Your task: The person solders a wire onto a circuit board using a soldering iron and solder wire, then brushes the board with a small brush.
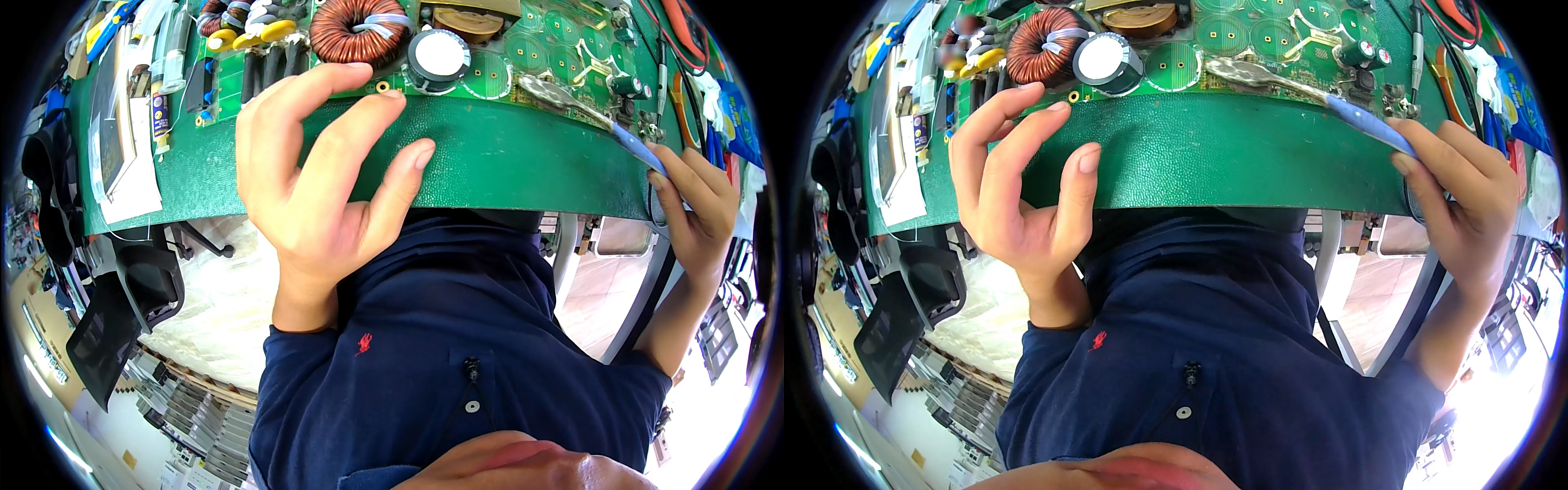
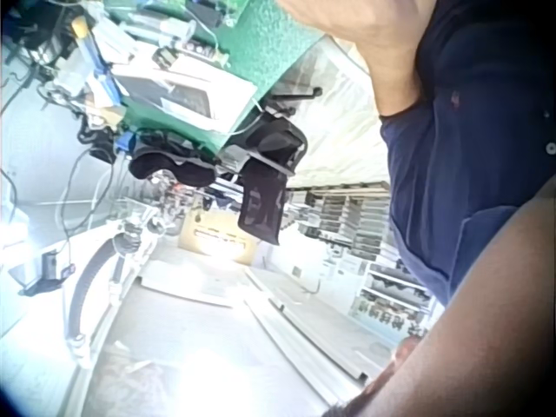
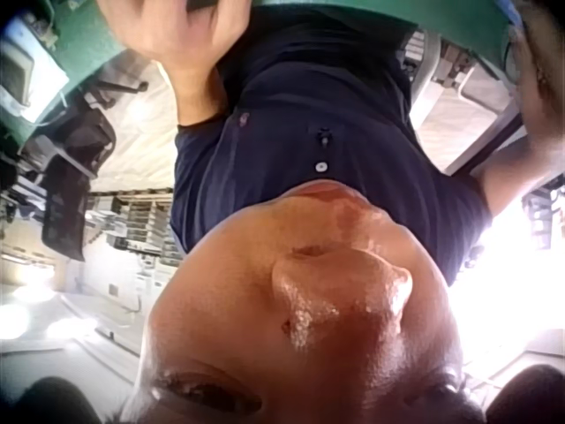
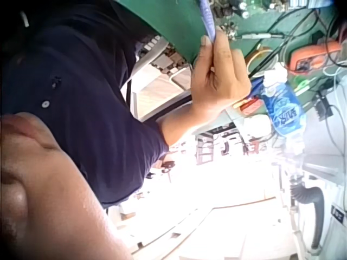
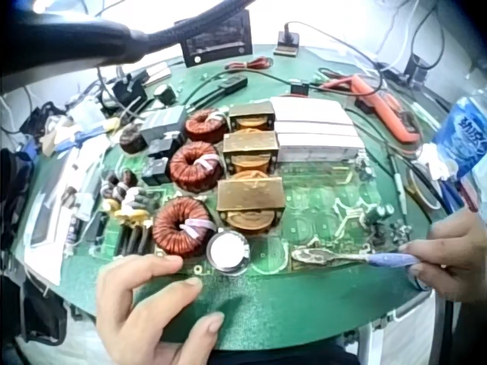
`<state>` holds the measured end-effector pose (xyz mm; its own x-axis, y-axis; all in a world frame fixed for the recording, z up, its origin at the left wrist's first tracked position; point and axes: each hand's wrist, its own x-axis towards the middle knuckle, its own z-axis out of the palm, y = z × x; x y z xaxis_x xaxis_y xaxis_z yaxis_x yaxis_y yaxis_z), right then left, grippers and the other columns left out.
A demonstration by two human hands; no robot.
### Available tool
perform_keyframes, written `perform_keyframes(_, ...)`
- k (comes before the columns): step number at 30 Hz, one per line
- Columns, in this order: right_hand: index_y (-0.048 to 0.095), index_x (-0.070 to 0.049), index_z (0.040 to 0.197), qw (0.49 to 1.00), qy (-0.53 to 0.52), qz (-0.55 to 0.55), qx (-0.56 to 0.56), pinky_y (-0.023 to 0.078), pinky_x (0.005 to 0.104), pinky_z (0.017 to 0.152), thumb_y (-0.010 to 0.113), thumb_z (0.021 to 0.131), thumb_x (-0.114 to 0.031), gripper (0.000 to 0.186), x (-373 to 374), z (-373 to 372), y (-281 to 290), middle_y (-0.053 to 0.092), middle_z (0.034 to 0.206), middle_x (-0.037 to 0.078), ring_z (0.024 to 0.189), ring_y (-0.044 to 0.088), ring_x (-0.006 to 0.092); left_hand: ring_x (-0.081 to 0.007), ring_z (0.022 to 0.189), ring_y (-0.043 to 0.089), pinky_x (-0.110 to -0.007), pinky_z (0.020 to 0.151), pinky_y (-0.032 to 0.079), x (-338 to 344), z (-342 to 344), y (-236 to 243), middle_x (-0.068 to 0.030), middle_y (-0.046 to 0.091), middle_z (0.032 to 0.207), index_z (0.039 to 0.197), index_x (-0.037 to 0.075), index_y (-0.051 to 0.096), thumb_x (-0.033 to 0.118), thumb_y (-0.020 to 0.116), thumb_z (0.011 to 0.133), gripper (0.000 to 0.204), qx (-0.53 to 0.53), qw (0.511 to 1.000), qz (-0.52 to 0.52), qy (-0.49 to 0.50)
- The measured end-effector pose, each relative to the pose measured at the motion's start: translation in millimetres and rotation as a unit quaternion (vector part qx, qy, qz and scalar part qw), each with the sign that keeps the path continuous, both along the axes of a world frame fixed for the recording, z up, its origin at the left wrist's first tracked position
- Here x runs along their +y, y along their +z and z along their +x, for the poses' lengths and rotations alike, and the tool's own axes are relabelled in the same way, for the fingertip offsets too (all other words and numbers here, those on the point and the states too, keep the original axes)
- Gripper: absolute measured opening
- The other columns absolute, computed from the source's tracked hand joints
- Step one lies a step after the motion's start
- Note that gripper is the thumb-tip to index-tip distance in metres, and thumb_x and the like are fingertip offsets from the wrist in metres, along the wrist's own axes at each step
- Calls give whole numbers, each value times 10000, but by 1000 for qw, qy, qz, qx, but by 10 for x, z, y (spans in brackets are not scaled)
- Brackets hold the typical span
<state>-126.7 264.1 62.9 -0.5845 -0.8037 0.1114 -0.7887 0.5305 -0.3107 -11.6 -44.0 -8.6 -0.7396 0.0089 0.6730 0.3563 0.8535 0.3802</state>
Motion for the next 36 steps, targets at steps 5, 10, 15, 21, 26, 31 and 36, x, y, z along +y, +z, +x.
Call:
perform_keyframes(5, 653, 52, 1012, 1000, -1, 5, -4, 294, 283, 487, 667, 754, 52, 258, 6, -6, 26, 429, 644, 64, 540, 419, 151, -231, 866, 577, -296, 717, 453, -6, 5, 4, -153, 625, 1029, 923, 3, 685, 96, 766, 671, 281, -1, 1000, -2, 1)
perform_keyframes(10, 654, 49, 1010, 1000, -20, -3, -7, 292, 278, 485, 664, 757, 53, 254, 24, -3, 18, 434, 645, 62, 542, 420, 146, -231, 864, 577, -294, 718, 455, -4, -6, -11, -154, 627, 1030, 920, 1, 685, 94, 763, 672, 276, 2, 1000, -7, 1)
perform_keyframes(15, 655, 46, 1028, 1000, 3, -11, 0, 291, 266, 487, 665, 771, 38, 257, 7, -4, 14, 459, 661, 60, 552, 419, 136, -232, 861, 580, -293, 713, 456, 2, 2, -14, -156, 632, 1023, 914, 1, 685, 94, 759, 668, 274, 2, 1000, -5, 6)
perform_keyframes(21, 655, 30, 1052, 999, -18, 22, 18, 294, 257, 499, 660, 811, -3, 244, 129, -36, 96, 491, 699, 62, 584, 434, 132, -237, 858, 587, -295, 711, 460, 4, -6, -9, -157, 637, 1020, 911, 1, 682, 99, 756, 668, 273, 2, 1000, -11, 9)
perform_keyframes(26, 659, 30, 1042, 1000, -13, 25, 11, 292, 256, 501, 663, 816, -18, 232, 146, -50, 82, 494, 697, 64, 582, 435, 130, -247, 880, 596, -299, 722, 464, 20, -11, -24, -167, 638, 1019, 918, 0, 678, 104, 754, 672, 278, 4, 1000, -9, 13)
perform_keyframes(31, 662, 28, 1037, 999, -14, 24, 16, 289, 257, 497, 668, 824, -69, 234, 145, -71, 98, 490, 682, 61, 580, 434, 129, -257, 887, 599, -306, 731, 469, 40, 6, 2, -180, 638, 1015, 924, -8, 674, 108, 751, 689, 273, -10, 1000, -11, 18)
perform_keyframes(36, 667, 25, 1031, 1000, -20, 14, -2, 283, 259, 494, 672, 822, -95, 241, 92, -44, 59, 478, 661, 58, 566, 425, 131, -262, 888, 602, -314, 744, 476, 44, 1, -10, -193, 635, 1010, 928, -19, 669, 104, 748, 696, 274, -12, 1000, -8, 11)
